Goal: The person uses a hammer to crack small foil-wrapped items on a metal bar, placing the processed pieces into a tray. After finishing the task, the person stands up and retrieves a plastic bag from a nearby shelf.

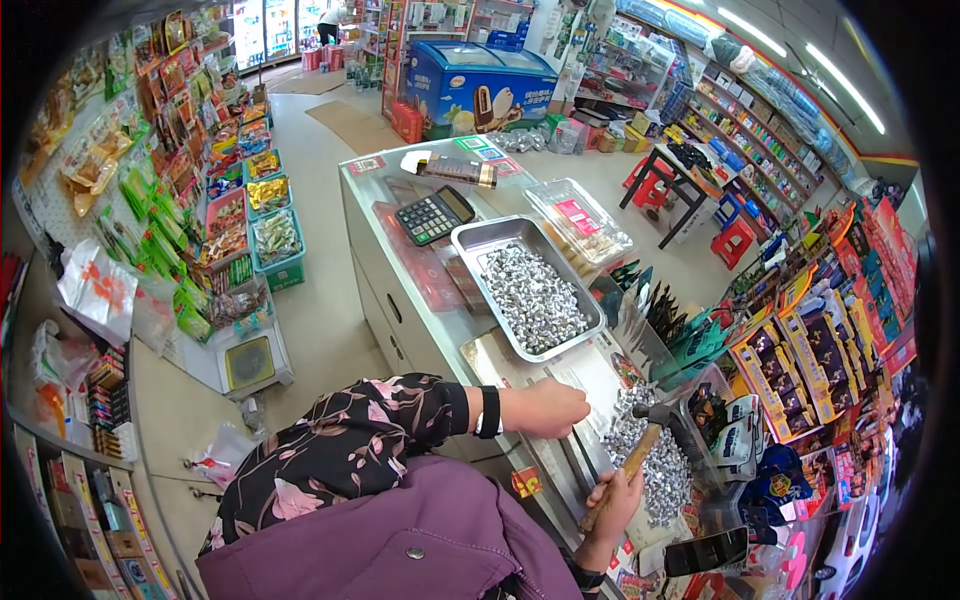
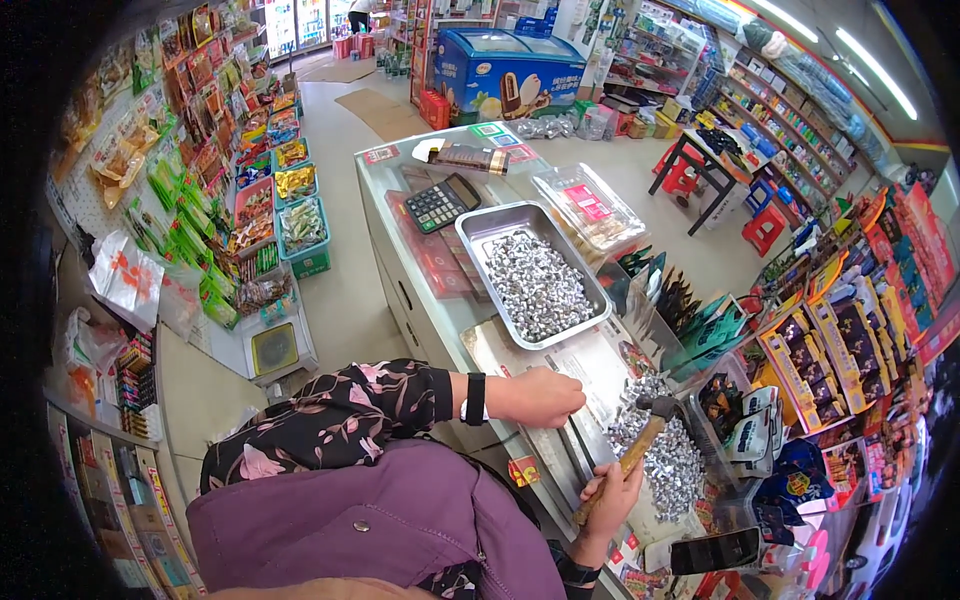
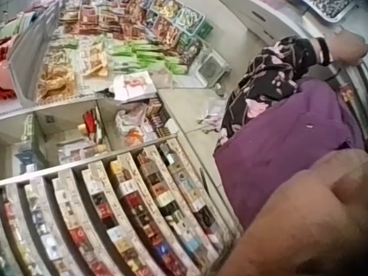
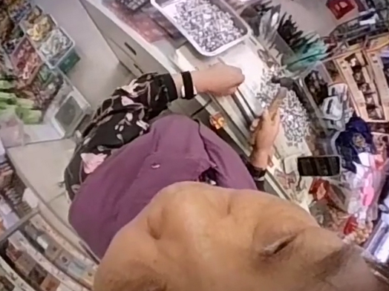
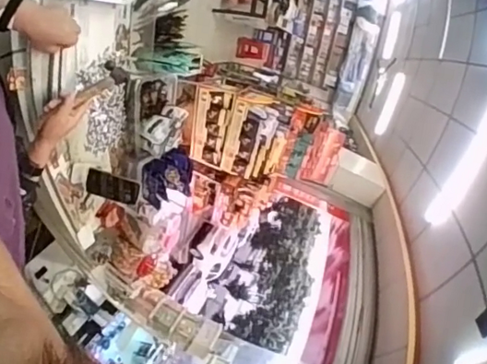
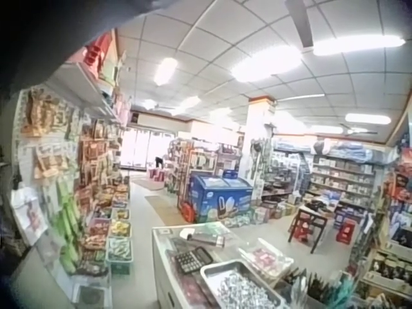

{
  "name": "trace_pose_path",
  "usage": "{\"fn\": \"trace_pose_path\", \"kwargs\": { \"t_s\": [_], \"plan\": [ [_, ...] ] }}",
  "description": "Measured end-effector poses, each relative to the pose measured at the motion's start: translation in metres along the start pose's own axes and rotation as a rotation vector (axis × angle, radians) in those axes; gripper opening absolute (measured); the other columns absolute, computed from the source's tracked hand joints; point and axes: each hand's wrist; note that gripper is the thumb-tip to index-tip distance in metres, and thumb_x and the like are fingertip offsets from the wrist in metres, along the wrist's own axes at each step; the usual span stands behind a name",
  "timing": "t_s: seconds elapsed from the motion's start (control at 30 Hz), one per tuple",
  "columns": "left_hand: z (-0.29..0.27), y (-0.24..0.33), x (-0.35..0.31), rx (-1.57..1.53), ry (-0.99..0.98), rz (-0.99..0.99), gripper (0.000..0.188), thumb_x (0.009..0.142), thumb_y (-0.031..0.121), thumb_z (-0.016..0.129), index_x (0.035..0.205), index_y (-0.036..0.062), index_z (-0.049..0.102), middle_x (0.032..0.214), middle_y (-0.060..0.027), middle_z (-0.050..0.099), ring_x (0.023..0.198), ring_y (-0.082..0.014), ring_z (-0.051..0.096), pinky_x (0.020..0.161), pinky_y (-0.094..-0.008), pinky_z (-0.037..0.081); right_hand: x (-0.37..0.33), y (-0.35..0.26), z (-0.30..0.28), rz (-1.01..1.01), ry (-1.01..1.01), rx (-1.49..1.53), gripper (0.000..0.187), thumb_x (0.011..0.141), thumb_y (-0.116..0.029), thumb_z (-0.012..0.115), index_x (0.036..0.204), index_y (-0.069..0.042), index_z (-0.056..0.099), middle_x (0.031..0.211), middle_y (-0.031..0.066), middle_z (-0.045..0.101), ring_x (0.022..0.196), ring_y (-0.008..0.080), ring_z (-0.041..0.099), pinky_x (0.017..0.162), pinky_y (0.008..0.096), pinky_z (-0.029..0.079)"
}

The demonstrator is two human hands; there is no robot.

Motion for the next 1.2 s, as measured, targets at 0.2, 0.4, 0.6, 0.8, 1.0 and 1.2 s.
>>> {"fn": "trace_pose_path", "kwargs": {
  "t_s": [0.2,0.4,0.6,0.8,1.0,1.2],
  "plan": [
    [0.002,-0.003,-0.003,0.042,0.089,0.027,0.015,0.071,0.015,0.059,0.078,0.0022,0.055,0.082,-0.012,0.056,0.076,-0.0297,0.06,0.062,-0.0393,0.052,0.001,0.0,0.0,-0.005,-0.023,0.004,0.033,0.095,-0.017,0.047,0.125,-0.004,0.039,0.073,0.0046,0.051,0.044,0.0071,0.044,0.037,0.0201,0.037],
    [0.01,-0.004,-0.006,0.044,0.115,0.011,0.014,0.072,0.016,0.06,0.078,0.004,0.054,0.082,-0.0104,0.054,0.076,-0.0286,0.059,0.062,-0.0393,0.051,0.0,0.0,-0.003,0.027,-0.04,0.007,0.048,0.094,-0.013,0.047,0.138,-0.005,0.03,0.076,0.0058,0.054,0.045,0.0073,0.045,0.038,0.0203,0.038],
    [0.023,-0.008,-0.007,-0.126,0.182,0.021,0.01,0.073,0.016,0.06,0.081,0.0093,0.059,0.082,-0.0089,0.055,0.075,-0.0283,0.059,0.063,-0.0404,0.049,-0.009,-0.003,-0.004,-0.001,-0.002,0.009,0.041,0.094,-0.016,0.047,0.132,-0.005,0.036,0.074,0.0042,0.052,0.046,0.0069,0.045,0.038,0.0198,0.038],
    [0.007,-0.011,-0.013,-0.109,0.333,-0.049,0.005,0.075,0.018,0.065,0.071,0.0147,0.067,0.076,-0.0054,0.058,0.077,-0.0251,0.058,0.064,-0.0375,0.047,-0.001,-0.004,0.001,0.093,-0.011,-0.056,0.043,0.093,-0.017,0.049,0.133,-0.005,0.035,0.076,0.0037,0.055,0.048,0.0066,0.047,0.039,0.0197,0.038],
    [0.005,-0.024,-0.011,-0.297,0.29,-0.017,0.007,0.078,0.016,0.065,0.079,0.011,0.07,0.081,-0.0034,0.06,0.081,-0.024,0.054,0.072,-0.0346,0.044,0.001,-0.004,0.004,0.064,-0.008,0.009,0.044,0.094,-0.016,0.05,0.133,-0.001,0.034,0.077,0.0052,0.057,0.047,0.0066,0.047,0.04,0.0196,0.039],
    [0.006,-0.021,-0.013,-0.268,0.268,0.004,0.007,0.079,0.015,0.065,0.079,0.0103,0.069,0.082,-0.0021,0.059,0.081,-0.0235,0.052,0.073,-0.034,0.042,-0.002,-0.004,0.002,0.07,-0.028,0.011,0.053,0.094,-0.014,0.05,0.139,-0.001,0.027,0.079,0.0064,0.057,0.048,0.0068,0.047,0.04,0.0197,0.039]
  ]
}}
Point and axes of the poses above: each hand's wrist, its own x-axis towards the middle knuckle, its own z-axis out of the palm, y = z × x
